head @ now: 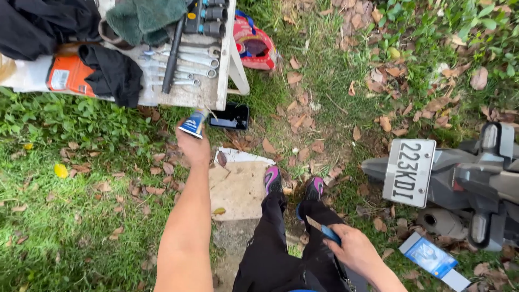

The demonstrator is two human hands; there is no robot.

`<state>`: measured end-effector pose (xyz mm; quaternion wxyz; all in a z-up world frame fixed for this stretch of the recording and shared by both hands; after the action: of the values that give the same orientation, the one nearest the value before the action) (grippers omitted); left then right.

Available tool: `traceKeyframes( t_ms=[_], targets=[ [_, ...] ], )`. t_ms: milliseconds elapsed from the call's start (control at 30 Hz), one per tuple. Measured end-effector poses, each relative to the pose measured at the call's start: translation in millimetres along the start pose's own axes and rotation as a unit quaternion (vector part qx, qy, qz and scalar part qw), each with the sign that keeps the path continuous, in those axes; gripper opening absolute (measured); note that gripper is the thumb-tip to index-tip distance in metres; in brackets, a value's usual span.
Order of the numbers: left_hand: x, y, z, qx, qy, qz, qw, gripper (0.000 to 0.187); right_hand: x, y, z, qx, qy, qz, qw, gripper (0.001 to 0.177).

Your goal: The person places a black oil drain pan on the ground and pours blue motor oil from a bottle into a scooter's engine. They then move to a nearby table, pick up a tube of grease and a utility knife, and cut the tip of the tube before squeezing grease into the drain pan.

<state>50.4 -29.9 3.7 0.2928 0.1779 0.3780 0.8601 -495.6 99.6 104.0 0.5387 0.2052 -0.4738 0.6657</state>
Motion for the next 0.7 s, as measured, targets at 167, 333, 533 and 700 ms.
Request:
traceKeyframes(
  t_ms=[167,333,533,700],
  targets=[
    [12.8,1.8,6.4,0.031,-0.038,0.045,0.998,0.065,7.4,-10.2,11.9,0.013,-0.02,-0.031,0.999,0.038],
    [62.2,56.4,21.2,0.026,-0.208,0.086,0.974,0.056,20.6,-38.7,52.3,-0.031,0.048,-0.035,0.998,0.042],
    [75.4,139.1,1.2,0.039,-0.399,-0.102,0.91,0.056,31.4,-98.3,129.1,-0.148,0.211,-0.007,0.966,0.031],
    [120.2,279.8,37.7,-0.002,-0.543,-0.142,0.828,0.052,19.5,-143.8,196.6,-0.185,0.332,0.132,0.916,0.049]
  ],
)
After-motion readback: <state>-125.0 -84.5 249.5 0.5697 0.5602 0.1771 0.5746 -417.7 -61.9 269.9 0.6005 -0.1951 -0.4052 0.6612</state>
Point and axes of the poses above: each hand's wrist, its own x-axis away from the middle knuckle, its own z-axis out of the back of the hand, y = z × x, the point moved 6 cm from there along -x, towards the middle knuckle, and after that the axes turned 1 degree about z, right-handed, at the moved point
